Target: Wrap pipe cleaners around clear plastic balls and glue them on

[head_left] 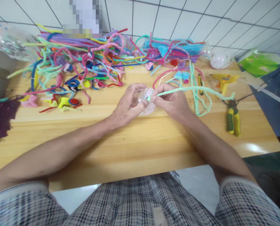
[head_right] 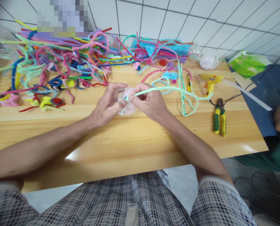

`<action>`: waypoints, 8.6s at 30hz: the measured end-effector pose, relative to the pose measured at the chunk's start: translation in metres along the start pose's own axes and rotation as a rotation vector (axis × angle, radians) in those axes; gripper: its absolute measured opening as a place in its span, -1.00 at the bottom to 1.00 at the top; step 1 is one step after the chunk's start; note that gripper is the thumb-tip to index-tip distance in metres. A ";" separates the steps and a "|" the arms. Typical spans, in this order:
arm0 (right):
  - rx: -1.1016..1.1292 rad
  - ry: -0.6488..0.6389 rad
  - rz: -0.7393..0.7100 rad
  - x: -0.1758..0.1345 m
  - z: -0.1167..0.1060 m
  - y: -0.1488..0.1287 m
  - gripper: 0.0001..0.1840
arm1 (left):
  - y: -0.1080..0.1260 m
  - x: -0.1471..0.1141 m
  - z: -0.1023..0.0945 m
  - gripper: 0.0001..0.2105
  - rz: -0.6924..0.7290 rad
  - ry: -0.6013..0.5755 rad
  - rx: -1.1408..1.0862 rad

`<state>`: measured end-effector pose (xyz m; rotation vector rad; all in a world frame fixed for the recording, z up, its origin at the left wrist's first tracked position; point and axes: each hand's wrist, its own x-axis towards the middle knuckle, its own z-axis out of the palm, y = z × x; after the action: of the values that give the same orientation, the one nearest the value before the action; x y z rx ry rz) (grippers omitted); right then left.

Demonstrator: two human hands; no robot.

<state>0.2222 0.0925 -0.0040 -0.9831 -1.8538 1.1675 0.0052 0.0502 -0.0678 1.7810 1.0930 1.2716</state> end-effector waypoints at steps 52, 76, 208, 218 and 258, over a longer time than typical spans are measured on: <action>0.298 0.013 0.205 0.011 -0.006 0.020 -0.54 | -0.005 -0.003 0.000 -0.39 0.092 0.002 0.038; 0.293 0.058 0.105 0.011 -0.004 0.019 -0.56 | 0.004 0.010 -0.011 -0.37 -0.127 -0.200 -0.259; 0.643 0.000 0.363 0.052 0.019 -0.020 -0.74 | 0.016 0.032 -0.029 -0.32 0.244 -0.028 -0.162; 0.638 -0.021 0.365 0.051 0.025 -0.011 -0.65 | 0.010 0.030 -0.032 -0.37 0.189 -0.022 -0.142; 0.897 -0.085 0.645 0.069 0.016 0.008 -0.58 | -0.025 0.015 -0.046 0.28 0.247 -0.070 0.173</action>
<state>0.1791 0.1492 -0.0051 -0.9880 -0.8403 2.1687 -0.0423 0.0772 -0.0704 2.1283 0.9927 1.2774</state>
